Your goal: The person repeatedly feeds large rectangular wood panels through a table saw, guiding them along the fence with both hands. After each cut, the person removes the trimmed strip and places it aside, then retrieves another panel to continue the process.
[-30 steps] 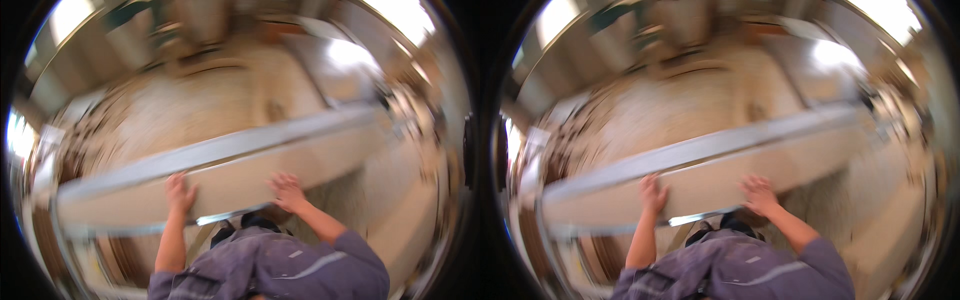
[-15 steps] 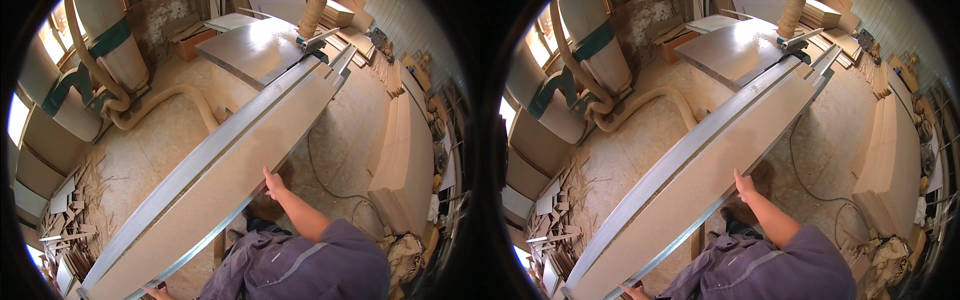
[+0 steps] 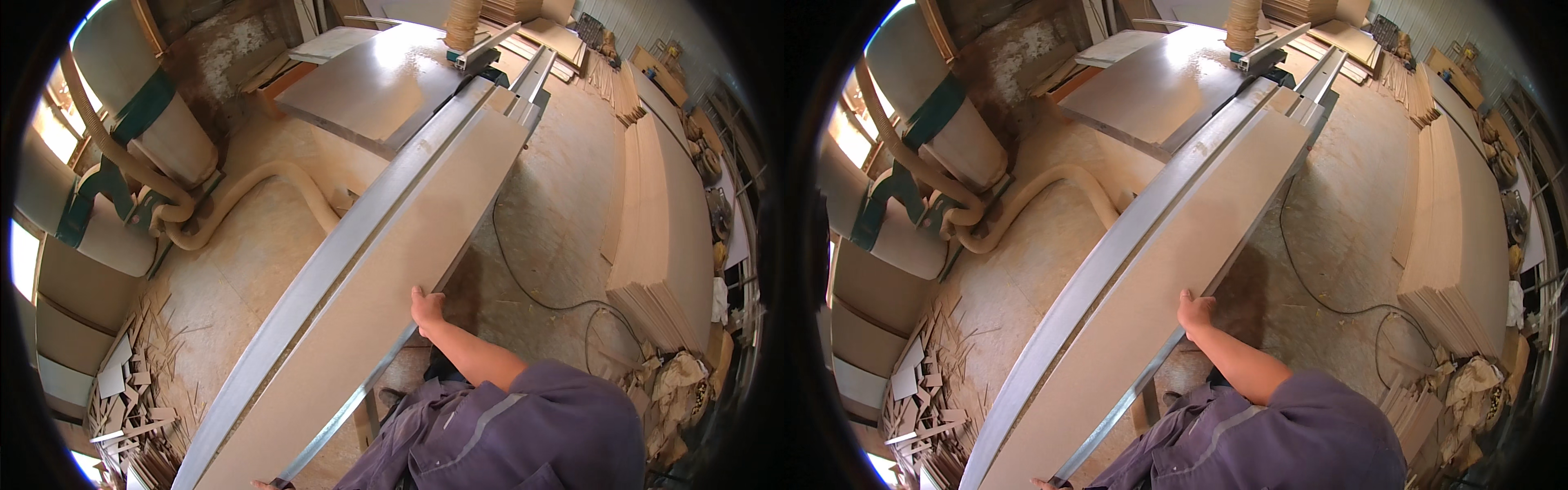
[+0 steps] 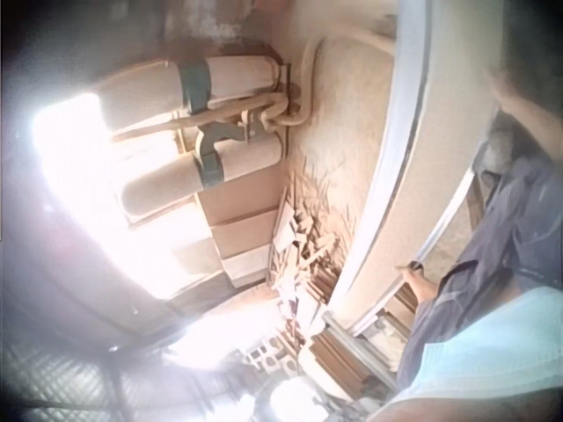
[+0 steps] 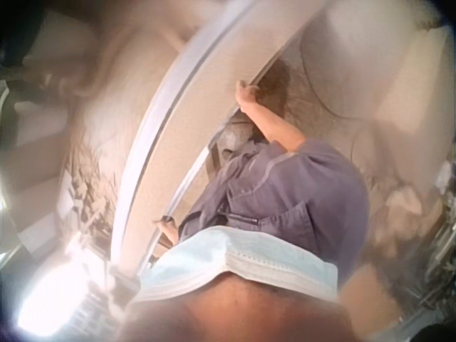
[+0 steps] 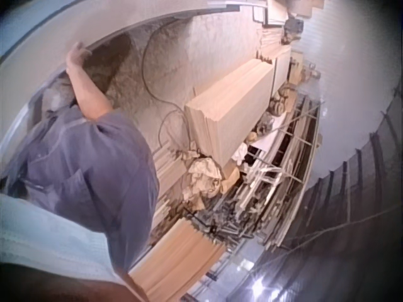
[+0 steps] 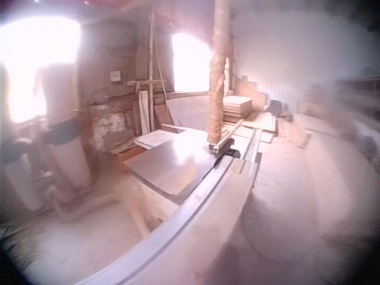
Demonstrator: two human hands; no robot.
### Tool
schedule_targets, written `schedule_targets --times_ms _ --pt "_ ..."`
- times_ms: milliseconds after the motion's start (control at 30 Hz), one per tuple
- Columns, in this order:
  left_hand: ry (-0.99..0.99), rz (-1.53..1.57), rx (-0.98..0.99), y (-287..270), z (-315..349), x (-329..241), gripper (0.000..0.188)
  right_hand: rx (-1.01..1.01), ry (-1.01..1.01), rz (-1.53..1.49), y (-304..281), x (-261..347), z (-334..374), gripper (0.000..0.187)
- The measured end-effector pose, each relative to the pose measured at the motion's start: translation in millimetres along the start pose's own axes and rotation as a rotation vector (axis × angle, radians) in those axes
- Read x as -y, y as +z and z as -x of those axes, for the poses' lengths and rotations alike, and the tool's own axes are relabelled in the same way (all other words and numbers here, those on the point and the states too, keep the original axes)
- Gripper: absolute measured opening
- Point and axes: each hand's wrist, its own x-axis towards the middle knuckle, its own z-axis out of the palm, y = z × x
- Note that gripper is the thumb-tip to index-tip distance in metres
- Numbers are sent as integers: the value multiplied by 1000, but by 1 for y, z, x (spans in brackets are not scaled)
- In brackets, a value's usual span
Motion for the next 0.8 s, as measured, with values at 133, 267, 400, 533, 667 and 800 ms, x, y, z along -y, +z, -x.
schedule_targets --times_ms 133,267,400,533,667,800 --pt "-14 -30 30 22 13 11 66 -5 -95 12 -10 3 -34 71" --pt "-5 -56 55 37 32 22 66 40 -82 -1 -27 33 -60 74" --pt "11 -81 97 57 52 41 67 34 -105 8 -44 62 -96 73" --pt "50 -96 195 82 71 55 67 -2 -158 57 -52 72 -171 75" --pt "90 -72 339 88 69 82 67 326 -179 24 -111 120 -226 81" --pt "-99 63 196 143 109 108 69 416 -379 120 -202 177 -219 80"
